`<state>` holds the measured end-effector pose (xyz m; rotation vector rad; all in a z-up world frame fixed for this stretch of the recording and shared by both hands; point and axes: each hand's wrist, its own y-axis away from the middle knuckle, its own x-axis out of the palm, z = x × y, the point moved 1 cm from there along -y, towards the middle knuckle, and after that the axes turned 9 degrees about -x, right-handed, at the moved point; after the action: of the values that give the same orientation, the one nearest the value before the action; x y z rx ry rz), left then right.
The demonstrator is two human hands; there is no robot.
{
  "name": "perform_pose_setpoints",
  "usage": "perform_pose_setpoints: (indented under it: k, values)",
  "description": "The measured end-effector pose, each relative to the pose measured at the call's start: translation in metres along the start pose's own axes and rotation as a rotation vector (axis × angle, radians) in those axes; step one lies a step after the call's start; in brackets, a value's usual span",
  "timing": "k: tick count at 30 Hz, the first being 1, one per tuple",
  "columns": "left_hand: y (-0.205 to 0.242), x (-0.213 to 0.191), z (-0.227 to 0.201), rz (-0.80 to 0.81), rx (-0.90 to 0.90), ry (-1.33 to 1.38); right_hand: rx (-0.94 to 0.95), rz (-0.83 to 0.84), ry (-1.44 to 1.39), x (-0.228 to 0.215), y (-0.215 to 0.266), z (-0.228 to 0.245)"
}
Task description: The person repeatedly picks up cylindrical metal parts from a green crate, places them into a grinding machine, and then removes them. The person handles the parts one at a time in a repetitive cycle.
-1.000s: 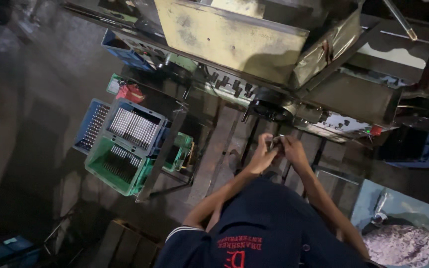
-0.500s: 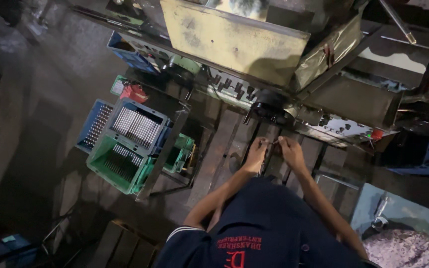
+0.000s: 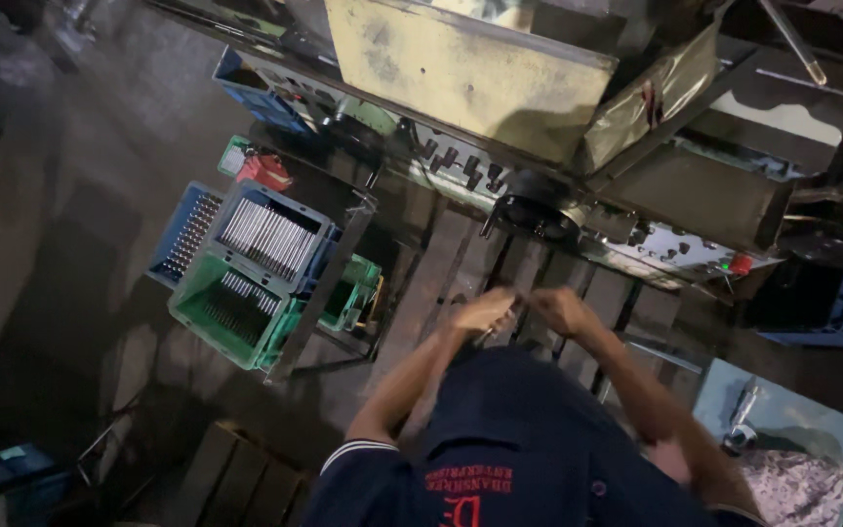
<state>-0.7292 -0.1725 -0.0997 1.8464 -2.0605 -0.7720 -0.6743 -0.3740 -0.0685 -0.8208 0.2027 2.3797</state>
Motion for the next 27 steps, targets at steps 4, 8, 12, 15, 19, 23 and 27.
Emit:
perform_pose_setpoints:
  k: [4, 8, 12, 15, 19, 23, 27]
  values:
    - [0.003, -0.007, 0.009, 0.365, -0.247, 0.047, -0.211, -0.012, 0.112, -0.015, 0.009, 0.014]
    - [0.018, -0.012, 0.001, 0.074, 0.055, 0.013, 0.192, -0.288, -0.053, 0.006, 0.005, 0.033]
    - [0.031, -0.01, -0.003, 0.087, -0.072, 0.176, -0.098, -0.289, 0.089, 0.039, 0.001, 0.037]
    - [0.03, -0.016, 0.0, 0.121, -0.071, 0.084, -0.059, -0.379, 0.067, 0.055, -0.003, 0.029]
    - [0.034, -0.064, 0.026, 0.313, 0.144, 0.102, 0.279, -0.634, -0.197, 0.065, -0.001, 0.03]
    - [0.063, -0.164, 0.069, 0.152, 0.08, 0.259, 0.751, -0.904, -1.023, 0.067, -0.011, 0.042]
    - [0.083, -0.269, 0.098, -0.57, 0.131, -0.252, 0.796, -0.876, -0.97, 0.086, 0.003, 0.069]
